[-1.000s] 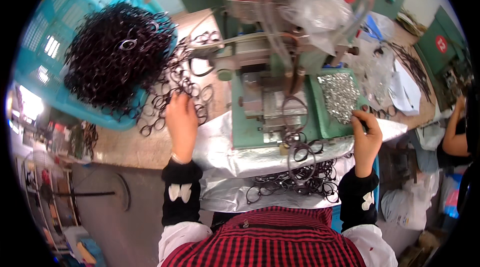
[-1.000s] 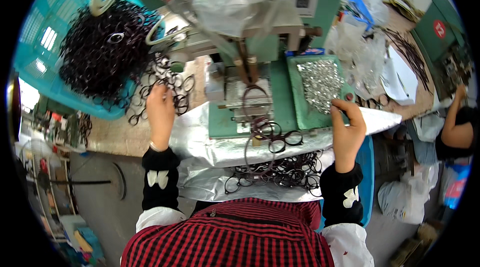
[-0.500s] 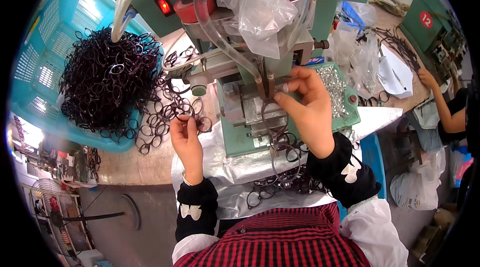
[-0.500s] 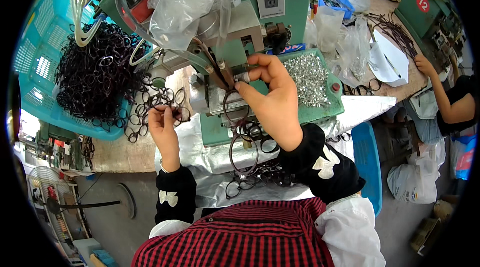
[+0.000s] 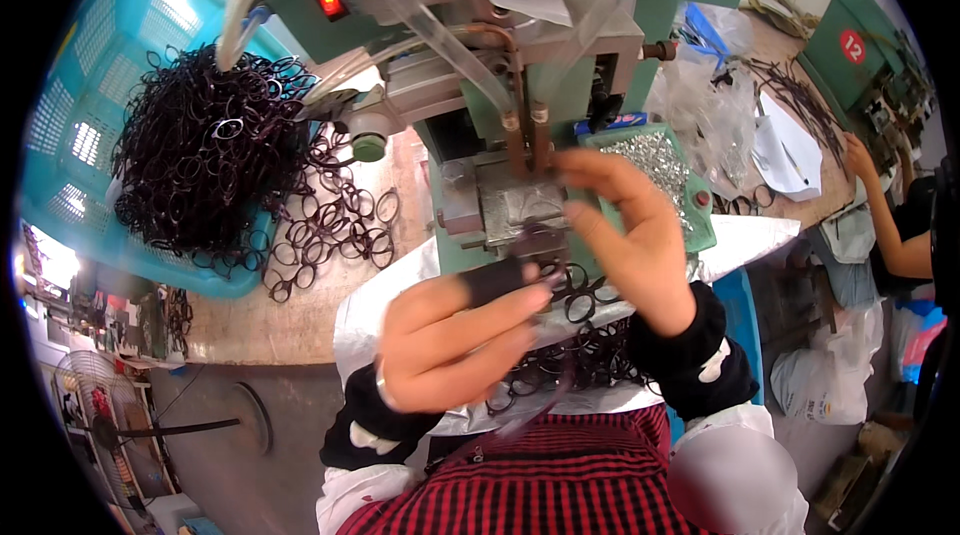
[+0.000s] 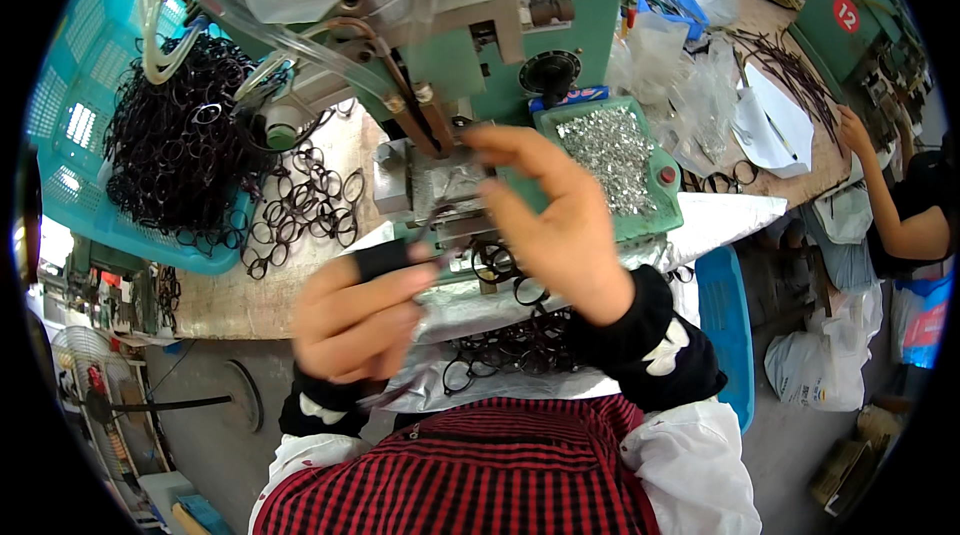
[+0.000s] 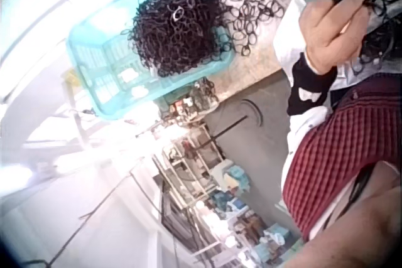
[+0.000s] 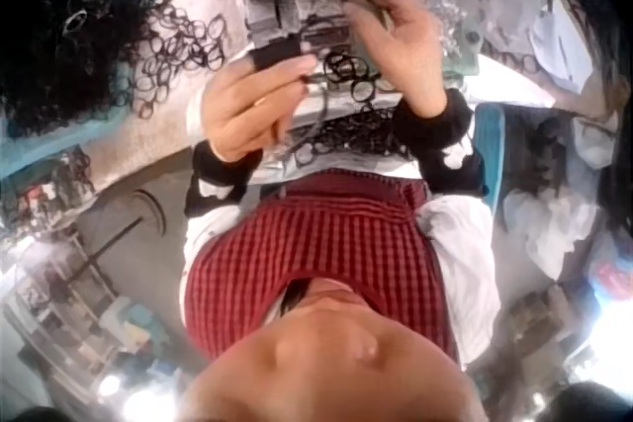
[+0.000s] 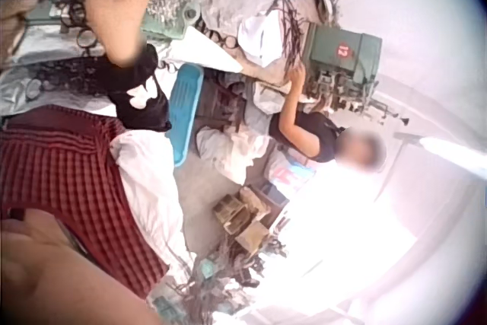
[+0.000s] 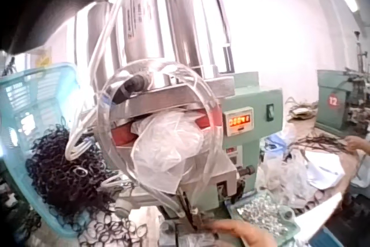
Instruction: The person repeatedly picks up black eyeglass frames from a basket, places them into a green press machine, and presses down to attach small metal nose pads. After each press, the person removes the frame and places it on the table. The process is repeated continuously throughout the clip.
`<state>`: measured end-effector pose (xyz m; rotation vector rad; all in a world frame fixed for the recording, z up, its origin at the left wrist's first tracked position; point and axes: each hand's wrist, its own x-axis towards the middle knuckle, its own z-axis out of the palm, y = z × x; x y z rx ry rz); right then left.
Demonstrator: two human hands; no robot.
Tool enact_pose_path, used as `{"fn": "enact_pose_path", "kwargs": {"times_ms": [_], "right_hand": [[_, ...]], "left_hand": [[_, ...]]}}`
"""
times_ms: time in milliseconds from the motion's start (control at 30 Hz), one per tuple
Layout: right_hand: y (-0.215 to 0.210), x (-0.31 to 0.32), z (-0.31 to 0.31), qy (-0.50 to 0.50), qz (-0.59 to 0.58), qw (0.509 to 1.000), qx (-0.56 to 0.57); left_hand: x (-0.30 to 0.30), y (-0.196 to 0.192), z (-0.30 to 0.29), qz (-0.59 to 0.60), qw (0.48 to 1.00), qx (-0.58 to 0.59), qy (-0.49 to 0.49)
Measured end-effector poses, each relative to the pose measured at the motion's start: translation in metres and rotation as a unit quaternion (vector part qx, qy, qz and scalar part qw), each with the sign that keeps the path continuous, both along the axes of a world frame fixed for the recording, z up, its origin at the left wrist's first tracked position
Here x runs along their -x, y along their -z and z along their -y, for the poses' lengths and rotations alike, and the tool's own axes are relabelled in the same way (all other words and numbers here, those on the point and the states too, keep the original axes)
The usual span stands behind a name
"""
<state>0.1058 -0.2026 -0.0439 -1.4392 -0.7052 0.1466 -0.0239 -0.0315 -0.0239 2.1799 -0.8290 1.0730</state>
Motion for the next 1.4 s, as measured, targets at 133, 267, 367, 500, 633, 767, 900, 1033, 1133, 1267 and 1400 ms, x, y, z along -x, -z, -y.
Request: {"fn": "enact_pose_path", "kwargs": {"times_ms": [133,267,367,500,633,767,900,1033,1133,1267,1400], "right_hand": [[0.065,-0.057,0.047,0.264,0.323,0.824,0.382],[0.094,-0.068,0.064,0.291,0.33,0.836,0.327],[0.087,-0.074,0.047,0.299,0.33,0.84,0.311],[0.076,-0.093,0.001,0.274,0.416,0.801,0.331],[0.098,-0.094,0.025,0.265,0.437,0.759,0.404],[0.122,-0.079,0.092,0.295,0.13,0.931,0.169],[0.138,-0.086,0.095,0.242,-0.129,0.96,-0.055],[0.117,-0.089,0.046,0.222,-0.004,0.975,0.009],[0.108,-0.083,0.04,0.177,-0.009,0.984,-0.003],[0.1,-0.057,0.064,0.271,0.026,0.957,0.102],[0.1,-0.034,0.102,0.297,0.049,0.949,0.097]], "left_hand": [[-0.031,0.023,0.006,0.073,0.992,-0.103,-0.032],[-0.034,0.037,0.005,0.08,0.992,-0.086,-0.041],[-0.034,0.037,0.007,0.086,0.993,-0.066,-0.044],[-0.017,0.039,0.008,0.034,0.997,-0.045,-0.058],[0.033,0.046,-0.001,-0.009,0.984,-0.063,-0.168],[0.118,0.053,-0.064,0.014,0.884,-0.034,-0.467],[0.158,0.064,-0.165,-0.048,0.759,0.042,-0.648],[0.137,0.092,-0.248,-0.088,0.685,-0.043,-0.722],[0.11,0.112,-0.282,-0.146,0.616,-0.087,-0.769],[0.119,0.186,-0.335,-0.217,0.621,-0.149,-0.738],[0.108,0.167,-0.3,-0.232,0.749,-0.064,-0.617]]}}
